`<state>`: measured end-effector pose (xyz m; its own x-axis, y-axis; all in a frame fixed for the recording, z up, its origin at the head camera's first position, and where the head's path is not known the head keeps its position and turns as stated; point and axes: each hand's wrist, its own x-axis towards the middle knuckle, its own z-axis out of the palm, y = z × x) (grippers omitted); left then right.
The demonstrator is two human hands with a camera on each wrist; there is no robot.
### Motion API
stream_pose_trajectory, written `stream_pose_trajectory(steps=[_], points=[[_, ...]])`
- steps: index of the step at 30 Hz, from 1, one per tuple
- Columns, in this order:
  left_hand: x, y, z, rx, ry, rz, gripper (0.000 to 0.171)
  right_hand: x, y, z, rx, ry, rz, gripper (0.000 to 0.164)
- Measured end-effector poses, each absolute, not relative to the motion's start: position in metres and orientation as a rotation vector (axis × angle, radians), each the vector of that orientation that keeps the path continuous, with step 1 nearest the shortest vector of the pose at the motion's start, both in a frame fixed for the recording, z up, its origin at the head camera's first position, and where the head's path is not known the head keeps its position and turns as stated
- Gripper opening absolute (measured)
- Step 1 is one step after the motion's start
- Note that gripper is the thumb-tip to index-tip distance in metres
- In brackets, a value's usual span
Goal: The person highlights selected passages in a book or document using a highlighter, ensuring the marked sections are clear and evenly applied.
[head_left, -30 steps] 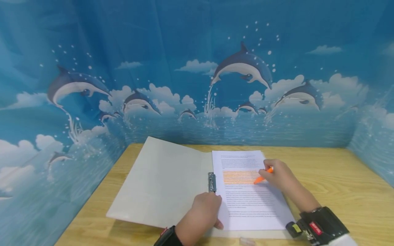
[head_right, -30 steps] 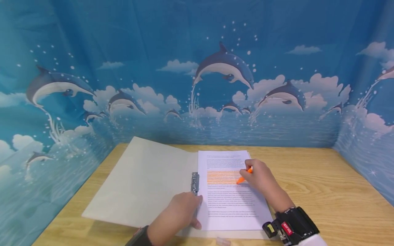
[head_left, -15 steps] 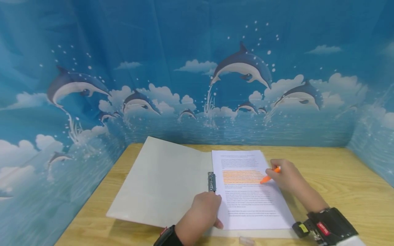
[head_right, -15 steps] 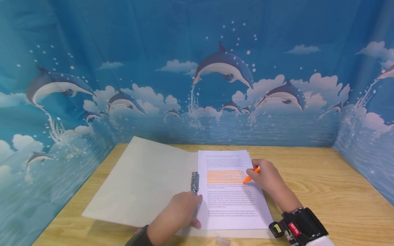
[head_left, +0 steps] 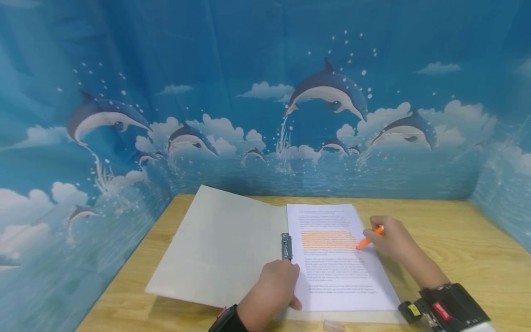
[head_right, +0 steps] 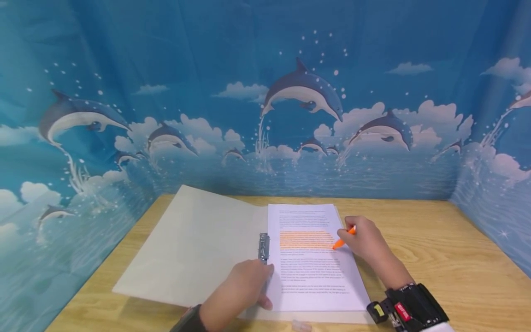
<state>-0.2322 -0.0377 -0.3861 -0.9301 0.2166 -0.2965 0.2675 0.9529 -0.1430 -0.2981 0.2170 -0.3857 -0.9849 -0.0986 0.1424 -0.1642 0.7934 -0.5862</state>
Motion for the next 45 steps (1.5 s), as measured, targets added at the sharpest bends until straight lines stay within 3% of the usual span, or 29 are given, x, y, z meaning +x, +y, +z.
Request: stream_pose_trajectory(steps=[11,17,26,45], points=[[-0.234,-0.041,-0.389,0.350,2.838,-0.243,0.065,-0.298,0.200,-0.370,0.235,-2.807,0.921,0.026],[-0.235,-0.040,-0.388,0.368,2.851,-0.282,0.066,-0.293,0.160,-0.355,0.314,-2.741,0.947,0.024],[-0.237,-0.040,-0.387,0.421,2.850,-0.270,0.069,-0.293,0.109,-0.367,0.495,-2.711,0.887,0.023],[-0.237,-0.041,-0.389,0.430,2.859,-0.280,0.069,-0.296,0.100,-0.384,0.517,-2.696,0.888,0.024]])
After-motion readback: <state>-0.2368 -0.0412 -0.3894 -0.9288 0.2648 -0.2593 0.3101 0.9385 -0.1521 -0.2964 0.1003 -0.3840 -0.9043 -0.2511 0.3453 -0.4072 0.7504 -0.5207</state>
